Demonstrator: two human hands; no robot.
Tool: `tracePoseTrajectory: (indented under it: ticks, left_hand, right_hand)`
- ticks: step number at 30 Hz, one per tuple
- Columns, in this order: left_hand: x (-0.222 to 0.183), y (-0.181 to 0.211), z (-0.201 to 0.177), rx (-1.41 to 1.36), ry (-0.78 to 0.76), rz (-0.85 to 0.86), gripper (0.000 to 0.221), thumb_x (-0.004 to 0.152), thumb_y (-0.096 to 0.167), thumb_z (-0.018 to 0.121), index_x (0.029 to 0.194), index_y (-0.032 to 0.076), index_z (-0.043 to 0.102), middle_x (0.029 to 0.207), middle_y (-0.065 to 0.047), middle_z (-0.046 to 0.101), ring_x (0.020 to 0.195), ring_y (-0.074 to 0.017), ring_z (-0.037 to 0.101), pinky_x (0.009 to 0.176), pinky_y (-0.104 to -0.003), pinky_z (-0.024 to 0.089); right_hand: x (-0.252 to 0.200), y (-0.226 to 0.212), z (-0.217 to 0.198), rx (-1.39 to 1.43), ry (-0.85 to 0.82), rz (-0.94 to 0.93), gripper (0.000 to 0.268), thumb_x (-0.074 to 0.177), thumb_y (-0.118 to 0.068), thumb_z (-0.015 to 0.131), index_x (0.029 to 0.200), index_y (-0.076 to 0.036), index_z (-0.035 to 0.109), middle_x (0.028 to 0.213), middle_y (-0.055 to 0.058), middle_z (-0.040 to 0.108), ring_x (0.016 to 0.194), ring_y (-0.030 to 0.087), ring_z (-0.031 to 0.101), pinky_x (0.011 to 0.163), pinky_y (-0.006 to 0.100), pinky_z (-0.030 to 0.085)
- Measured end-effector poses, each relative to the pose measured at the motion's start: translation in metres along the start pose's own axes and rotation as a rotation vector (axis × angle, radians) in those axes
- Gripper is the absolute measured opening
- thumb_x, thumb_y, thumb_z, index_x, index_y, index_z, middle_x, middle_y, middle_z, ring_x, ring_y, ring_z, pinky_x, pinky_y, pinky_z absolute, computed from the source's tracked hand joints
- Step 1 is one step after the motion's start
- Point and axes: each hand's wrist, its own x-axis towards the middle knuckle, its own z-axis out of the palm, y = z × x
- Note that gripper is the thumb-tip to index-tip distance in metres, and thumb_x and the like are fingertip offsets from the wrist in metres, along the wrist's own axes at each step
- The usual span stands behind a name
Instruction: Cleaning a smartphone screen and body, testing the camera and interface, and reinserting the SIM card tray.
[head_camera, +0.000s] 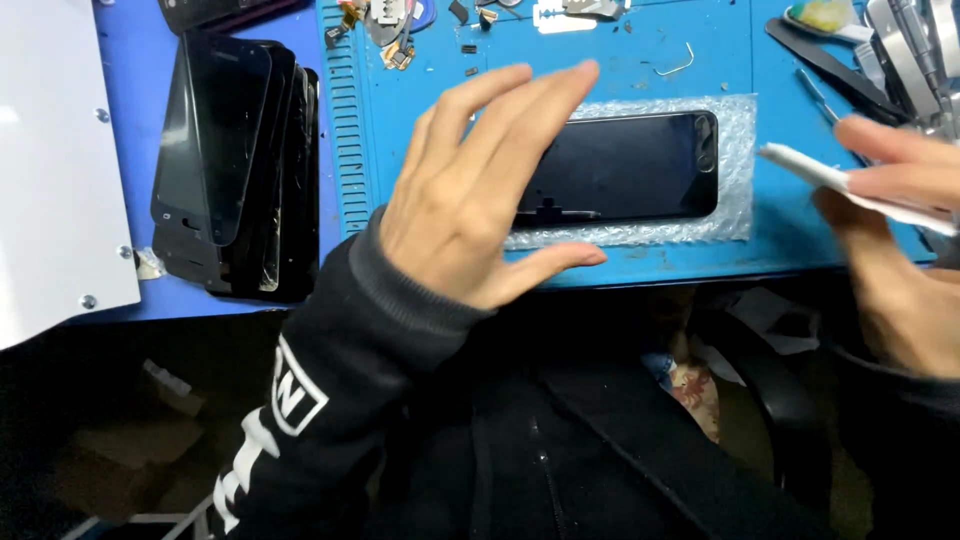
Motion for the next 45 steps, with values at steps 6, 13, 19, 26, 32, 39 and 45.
tracePoseTrajectory:
  ticks: [6, 13, 19, 26, 32, 39, 45]
  left_hand:
    - [0.002, -0.022, 0.019, 0.087, -0.099, 0.01, 0.129, 0.066, 0.053, 0.098, 0.156, 0.005, 0.019, 0.15, -0.019, 0.048, 0.138, -0.0374, 0.052, 0.12, -0.064, 0.033]
    - [-0.015, -0.039, 0.016, -0.029, -0.09, -0.042, 0.129, 0.072, 0.041, 0.101, 0.161, 0.007, 0.014, 0.156, -0.012, 0.043, 0.138, -0.0272, 0.061, 0.125, -0.06, 0.039]
    - [-0.016, -0.045, 0.017, -0.078, -0.065, -0.032, 0.128, 0.076, 0.039, 0.101, 0.159, 0.006, 0.009, 0.164, -0.016, 0.033, 0.138, -0.0265, 0.06, 0.126, -0.059, 0.038]
    - [-0.013, -0.041, 0.015, -0.106, -0.045, -0.06, 0.124, 0.074, 0.032, 0.1, 0.157, 0.008, 0.01, 0.139, -0.017, 0.064, 0.137, -0.036, 0.057, 0.123, -0.057, 0.035]
    - [-0.013, -0.041, 0.016, -0.134, -0.069, -0.099, 0.121, 0.072, 0.031, 0.098, 0.155, 0.006, 0.013, 0.138, -0.017, 0.065, 0.136, -0.0343, 0.058, 0.124, -0.056, 0.032]
    - [-0.011, -0.042, 0.016, -0.148, -0.077, -0.093, 0.119, 0.071, 0.03, 0.099, 0.154, 0.004, 0.017, 0.135, -0.016, 0.067, 0.135, -0.0349, 0.057, 0.123, -0.056, 0.032]
    - [-0.011, -0.039, 0.016, -0.119, -0.088, -0.072, 0.117, 0.072, 0.029, 0.099, 0.154, 0.004, 0.018, 0.135, -0.017, 0.067, 0.136, -0.0356, 0.057, 0.123, -0.056, 0.032]
  right_hand:
    - [0.018, -0.057, 0.028, -0.55, -0.121, -0.63, 0.023, 0.092, -0.002, 0.073, 0.114, -0.001, 0.066, 0.123, 0.014, 0.071, 0.12, 0.027, 0.067, 0.115, 0.055, 0.044]
    - [0.018, -0.074, 0.044, -0.787, -0.181, -0.798, 0.032, 0.091, -0.007, 0.072, 0.122, -0.007, 0.074, 0.121, 0.007, 0.075, 0.12, 0.024, 0.069, 0.114, 0.052, 0.043]
    - [0.021, -0.077, 0.054, -0.918, -0.246, -0.81, 0.038, 0.092, -0.017, 0.068, 0.129, -0.011, 0.073, 0.132, 0.006, 0.072, 0.129, 0.03, 0.062, 0.116, 0.053, 0.037]
    - [0.023, -0.077, 0.051, -0.923, -0.33, -0.728, 0.053, 0.094, -0.038, 0.063, 0.138, -0.009, 0.07, 0.149, 0.01, 0.063, 0.142, 0.04, 0.05, 0.119, 0.061, 0.029]
    - [0.023, -0.083, 0.063, -0.953, -0.297, -0.694, 0.073, 0.091, -0.063, 0.055, 0.136, -0.007, 0.07, 0.15, 0.011, 0.062, 0.146, 0.042, 0.047, 0.121, 0.061, 0.025]
    - [0.011, -0.082, 0.062, -0.849, -0.338, -0.584, 0.075, 0.096, -0.061, 0.053, 0.143, -0.004, 0.066, 0.152, 0.014, 0.06, 0.148, 0.044, 0.044, 0.122, 0.061, 0.023]
    - [0.013, -0.078, 0.067, -0.983, -0.298, -0.588, 0.078, 0.095, -0.061, 0.053, 0.146, -0.004, 0.067, 0.152, 0.015, 0.062, 0.15, 0.044, 0.044, 0.123, 0.062, 0.019]
